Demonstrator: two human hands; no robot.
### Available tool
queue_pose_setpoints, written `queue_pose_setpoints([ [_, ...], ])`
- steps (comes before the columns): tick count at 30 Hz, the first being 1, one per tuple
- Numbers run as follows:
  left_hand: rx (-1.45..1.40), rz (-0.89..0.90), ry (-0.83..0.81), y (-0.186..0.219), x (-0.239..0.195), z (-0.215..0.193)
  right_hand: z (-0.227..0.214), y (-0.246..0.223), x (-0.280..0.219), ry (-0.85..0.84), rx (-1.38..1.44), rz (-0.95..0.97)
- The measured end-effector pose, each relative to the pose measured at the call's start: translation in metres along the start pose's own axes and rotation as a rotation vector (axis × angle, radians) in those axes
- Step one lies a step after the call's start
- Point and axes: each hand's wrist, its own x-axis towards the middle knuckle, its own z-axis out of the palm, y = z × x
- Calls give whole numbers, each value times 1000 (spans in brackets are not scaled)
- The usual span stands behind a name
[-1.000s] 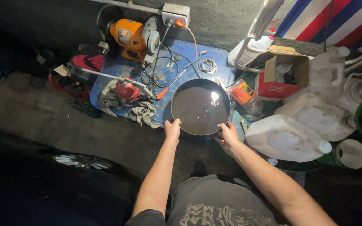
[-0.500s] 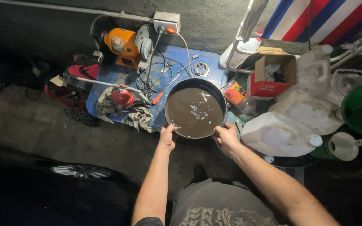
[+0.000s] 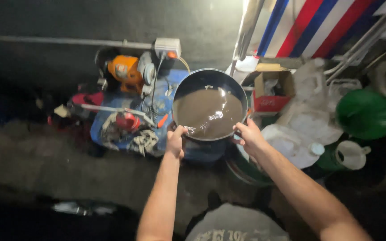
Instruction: The person pours a dark liquid from a black pan into a green container. They then pick up a pair of pliers and a coiled metal wire from a blue workbench and appear to prepare to cut the wire.
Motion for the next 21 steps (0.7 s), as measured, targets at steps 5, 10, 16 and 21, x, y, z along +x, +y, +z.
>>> queue_pose_setpoints([
  [5, 11, -28, -44, 24, -47, 47, -37, -7, 7, 2, 80, -20],
  [10, 22, -71, -109, 38, -67, 86, -57, -47, -32, -16, 113, -72],
  [16, 8, -60, -180, 46, -77, 119, -79, -90, -69, -38, 135, -62],
  [21, 9, -78, -193, 58, -99, 152, -87, -133, -110, -34, 92, -111],
])
